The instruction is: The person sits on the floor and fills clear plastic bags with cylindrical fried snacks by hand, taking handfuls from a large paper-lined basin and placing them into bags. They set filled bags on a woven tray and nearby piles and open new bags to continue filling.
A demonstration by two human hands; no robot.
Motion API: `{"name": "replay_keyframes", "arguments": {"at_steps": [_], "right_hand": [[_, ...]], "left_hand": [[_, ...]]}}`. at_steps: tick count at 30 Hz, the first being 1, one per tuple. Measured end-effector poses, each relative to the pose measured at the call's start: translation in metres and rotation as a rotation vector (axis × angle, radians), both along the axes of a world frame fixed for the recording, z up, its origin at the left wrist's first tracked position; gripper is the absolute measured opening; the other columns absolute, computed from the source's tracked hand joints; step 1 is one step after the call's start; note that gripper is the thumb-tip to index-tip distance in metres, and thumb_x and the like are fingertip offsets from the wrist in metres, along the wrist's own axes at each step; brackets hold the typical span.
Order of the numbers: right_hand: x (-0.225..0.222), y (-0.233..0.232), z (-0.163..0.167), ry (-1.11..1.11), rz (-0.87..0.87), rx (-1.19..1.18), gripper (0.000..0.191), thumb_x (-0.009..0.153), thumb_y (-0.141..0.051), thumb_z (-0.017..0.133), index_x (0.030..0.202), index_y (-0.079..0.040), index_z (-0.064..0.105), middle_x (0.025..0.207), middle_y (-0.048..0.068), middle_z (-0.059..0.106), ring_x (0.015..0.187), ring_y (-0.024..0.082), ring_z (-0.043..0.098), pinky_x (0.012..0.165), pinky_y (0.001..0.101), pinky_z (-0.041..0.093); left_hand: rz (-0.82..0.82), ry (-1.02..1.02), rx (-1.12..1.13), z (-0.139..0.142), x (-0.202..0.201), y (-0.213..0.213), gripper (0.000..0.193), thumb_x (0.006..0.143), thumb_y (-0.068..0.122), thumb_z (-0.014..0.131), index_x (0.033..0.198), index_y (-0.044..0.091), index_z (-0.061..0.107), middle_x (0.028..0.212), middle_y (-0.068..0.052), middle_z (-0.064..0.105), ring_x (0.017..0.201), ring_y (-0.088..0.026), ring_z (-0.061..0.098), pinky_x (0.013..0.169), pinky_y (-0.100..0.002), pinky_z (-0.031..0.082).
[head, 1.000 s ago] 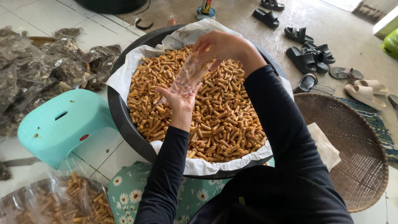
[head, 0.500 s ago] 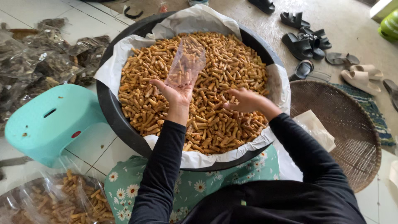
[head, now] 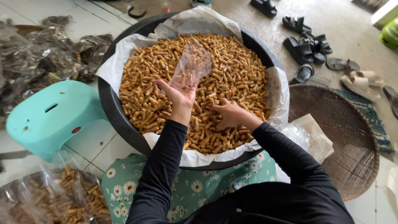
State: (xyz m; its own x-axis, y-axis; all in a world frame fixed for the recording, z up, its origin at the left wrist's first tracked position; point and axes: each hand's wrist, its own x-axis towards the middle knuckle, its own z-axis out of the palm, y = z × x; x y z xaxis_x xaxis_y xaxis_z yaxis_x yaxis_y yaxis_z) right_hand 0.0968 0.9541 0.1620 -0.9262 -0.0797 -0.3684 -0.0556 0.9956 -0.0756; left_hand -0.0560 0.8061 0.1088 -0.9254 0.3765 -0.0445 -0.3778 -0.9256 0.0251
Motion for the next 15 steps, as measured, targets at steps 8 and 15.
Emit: {"name": "replay_keyframes", "arguments": {"at_steps": [8, 15], "right_hand": [[-0.016, 0.019, -0.001, 0.072, 0.019, -0.086, 0.029, 0.07, -0.016, 0.076, 0.098, -0.011, 0.073, 0.097, 0.012, 0.07, 0.081, 0.025, 0.065, 0.073, 0.0424, 0.057], [-0.043, 0.045, 0.114, 0.483, -0.302, -0.767, 0.005, 0.091, -0.007, 0.066, 0.091, -0.011, 0.063, 0.082, 0.003, 0.063, 0.064, 0.009, 0.058, 0.05, 0.0202, 0.051]], "left_hand": [[-0.013, 0.085, 0.068, 0.006, 0.001, -0.002, 0.133, 0.073, 0.097, 0.033, 0.158, -0.005, 0.029, 0.156, -0.026, 0.042, 0.142, -0.043, 0.044, 0.115, -0.066, 0.038], [0.025, 0.05, 0.008, 0.009, 0.005, 0.005, 0.13, 0.077, 0.095, 0.025, 0.156, -0.008, 0.025, 0.16, -0.027, 0.038, 0.149, -0.044, 0.036, 0.118, -0.069, 0.028]]}}
